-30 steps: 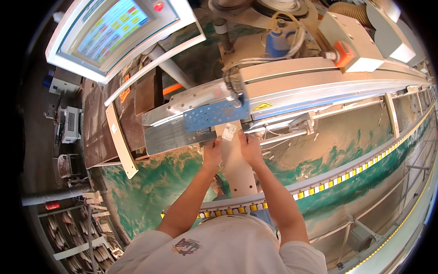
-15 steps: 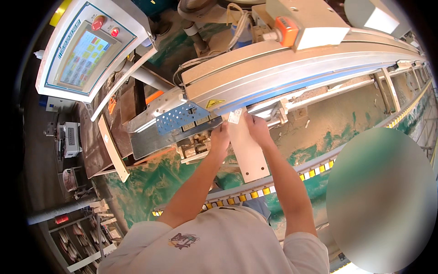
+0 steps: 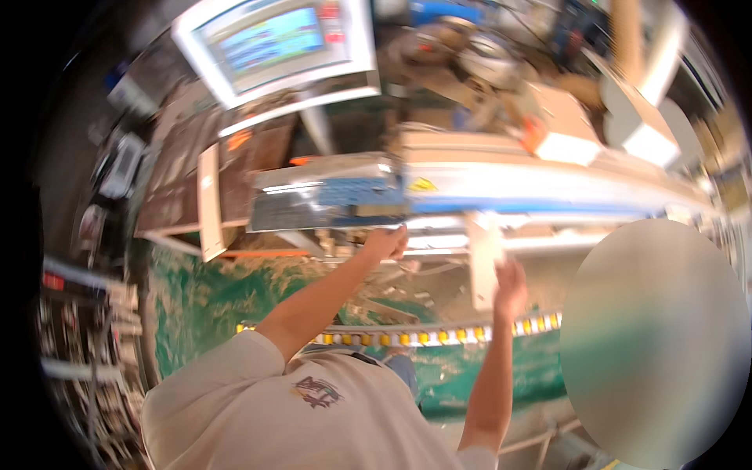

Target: The person picks up wooden planks one by one and feeds them into a woodworking machine.

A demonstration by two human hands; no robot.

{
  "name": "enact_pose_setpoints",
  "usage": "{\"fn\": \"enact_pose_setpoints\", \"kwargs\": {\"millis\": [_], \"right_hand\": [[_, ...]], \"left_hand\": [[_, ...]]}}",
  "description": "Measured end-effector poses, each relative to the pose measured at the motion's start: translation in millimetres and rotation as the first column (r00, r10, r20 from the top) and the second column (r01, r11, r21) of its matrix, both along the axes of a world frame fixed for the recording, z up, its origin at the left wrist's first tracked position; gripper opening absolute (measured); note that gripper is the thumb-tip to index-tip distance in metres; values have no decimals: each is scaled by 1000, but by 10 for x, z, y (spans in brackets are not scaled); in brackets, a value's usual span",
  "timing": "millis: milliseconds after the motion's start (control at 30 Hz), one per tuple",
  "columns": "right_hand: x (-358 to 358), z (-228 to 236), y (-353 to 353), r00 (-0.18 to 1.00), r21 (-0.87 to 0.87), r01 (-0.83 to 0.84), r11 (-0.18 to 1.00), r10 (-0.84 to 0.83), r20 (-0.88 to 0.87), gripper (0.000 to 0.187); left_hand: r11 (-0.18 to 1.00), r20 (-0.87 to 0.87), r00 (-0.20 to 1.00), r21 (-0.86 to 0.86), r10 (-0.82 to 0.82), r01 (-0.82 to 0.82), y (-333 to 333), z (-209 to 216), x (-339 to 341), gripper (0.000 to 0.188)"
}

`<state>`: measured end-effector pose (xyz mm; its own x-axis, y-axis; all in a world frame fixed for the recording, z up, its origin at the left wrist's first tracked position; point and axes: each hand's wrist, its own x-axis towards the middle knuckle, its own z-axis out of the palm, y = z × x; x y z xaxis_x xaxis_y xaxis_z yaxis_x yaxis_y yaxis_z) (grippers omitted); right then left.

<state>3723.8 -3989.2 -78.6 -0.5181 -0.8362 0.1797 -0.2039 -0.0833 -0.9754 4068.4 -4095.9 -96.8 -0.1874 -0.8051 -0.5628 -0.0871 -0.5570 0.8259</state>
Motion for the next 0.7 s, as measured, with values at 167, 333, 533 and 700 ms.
{"fn": "enact_pose_setpoints", "kwargs": {"millis": [167, 333, 533, 700], "right_hand": [[701, 24, 1074, 994, 325, -61, 944, 28, 104, 30], [2164, 440, 1148, 901, 418, -391, 820, 250, 354, 46], [4126, 224, 397, 739, 504, -673, 541, 529, 417, 44], [5620, 459, -317, 481, 388, -841, 378, 850, 215, 43]], "left_hand": [[698, 395, 610, -592, 687, -402, 633, -73, 2914, 32], [460, 723, -112, -543, 682, -702, 1200, -183, 5359, 45], [694, 178, 672, -230, 719, -682, 1486, -524, 6124, 68], [821, -242, 800, -21, 549, -570, 1932, -81, 5448, 75]]}}
